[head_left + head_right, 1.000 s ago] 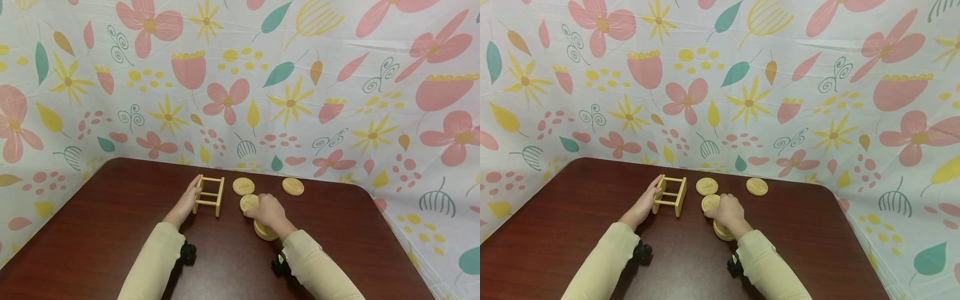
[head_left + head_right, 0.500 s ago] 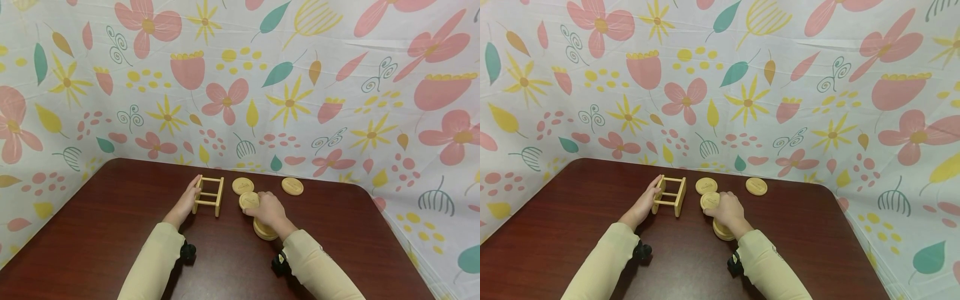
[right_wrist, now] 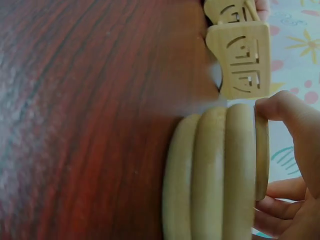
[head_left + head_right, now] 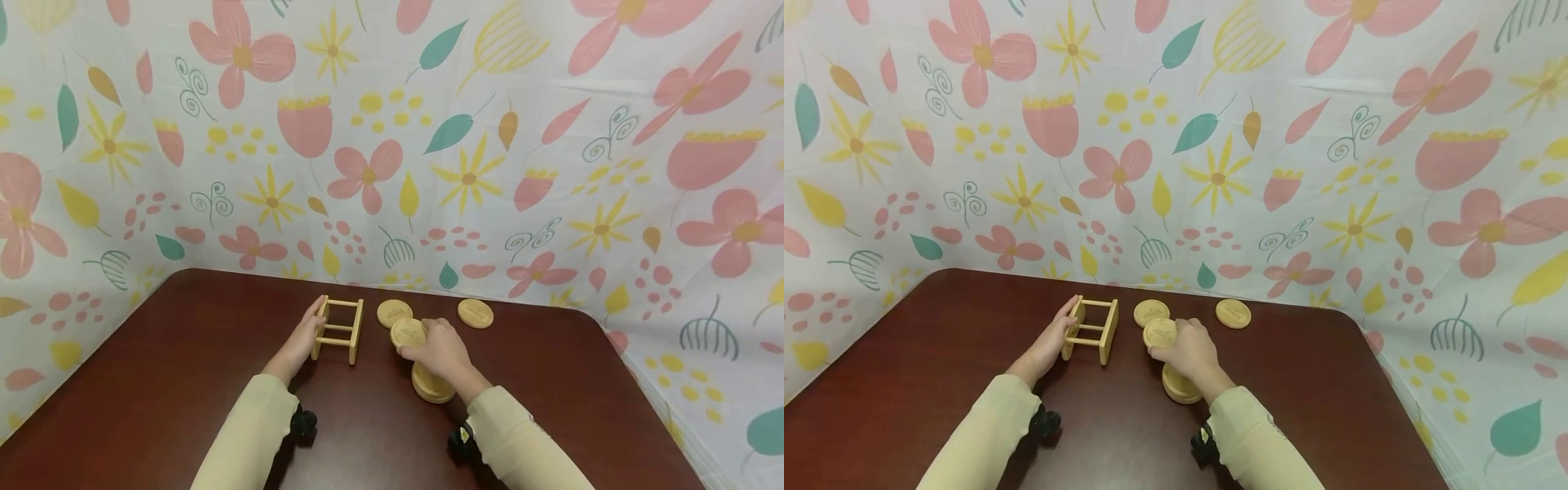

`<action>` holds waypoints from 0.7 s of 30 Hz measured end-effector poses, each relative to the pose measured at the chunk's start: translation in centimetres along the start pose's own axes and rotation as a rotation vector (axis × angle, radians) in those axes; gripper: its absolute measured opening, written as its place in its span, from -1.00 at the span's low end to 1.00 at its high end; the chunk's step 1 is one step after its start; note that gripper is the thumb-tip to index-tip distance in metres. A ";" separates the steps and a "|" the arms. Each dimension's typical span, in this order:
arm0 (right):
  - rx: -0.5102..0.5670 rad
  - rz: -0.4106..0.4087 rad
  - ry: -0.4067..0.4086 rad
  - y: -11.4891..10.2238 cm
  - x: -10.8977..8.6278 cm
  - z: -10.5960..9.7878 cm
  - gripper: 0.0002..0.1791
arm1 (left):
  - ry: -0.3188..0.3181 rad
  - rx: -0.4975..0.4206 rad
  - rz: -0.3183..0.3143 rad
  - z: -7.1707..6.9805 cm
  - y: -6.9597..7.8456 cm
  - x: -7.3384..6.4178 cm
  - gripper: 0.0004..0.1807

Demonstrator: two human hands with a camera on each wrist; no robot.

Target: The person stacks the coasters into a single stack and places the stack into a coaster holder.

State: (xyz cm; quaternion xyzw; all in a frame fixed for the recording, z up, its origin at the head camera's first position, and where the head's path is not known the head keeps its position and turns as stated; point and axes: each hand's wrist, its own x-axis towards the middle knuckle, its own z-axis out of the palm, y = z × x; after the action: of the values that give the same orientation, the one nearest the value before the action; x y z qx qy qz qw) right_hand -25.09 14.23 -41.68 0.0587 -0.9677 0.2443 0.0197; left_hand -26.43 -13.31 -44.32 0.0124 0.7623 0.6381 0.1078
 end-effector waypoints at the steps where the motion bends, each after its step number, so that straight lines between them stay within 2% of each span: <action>1: 0.001 -0.001 0.005 0.1 -0.1 -0.1 -0.05 | 0.001 -0.006 0.001 0.0 -0.1 -0.1 -0.37; 6: 0.017 -0.021 0.039 0.4 -0.6 -0.8 -0.07 | 0.006 -0.011 0.007 0.0 -0.3 -0.1 -0.37; 12: 0.052 -0.033 0.035 1.1 -1.5 -1.3 -0.07 | 0.009 -0.005 -0.009 0.0 -0.5 -0.1 -0.37; 18: 0.065 -0.039 0.056 1.7 -2.0 -1.6 -0.07 | 0.003 -0.011 0.005 0.0 -0.6 0.2 -0.36; 21: 0.053 -0.071 0.080 2.0 -2.0 -1.9 -0.08 | 0.004 -0.008 0.017 -0.1 -0.4 0.2 -0.36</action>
State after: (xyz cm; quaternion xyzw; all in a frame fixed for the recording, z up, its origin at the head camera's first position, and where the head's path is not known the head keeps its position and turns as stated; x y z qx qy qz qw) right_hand -23.30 17.06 -41.08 0.0837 -0.9566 0.2711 0.0656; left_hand -26.64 -13.44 -44.73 0.0171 0.7597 0.6421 0.1008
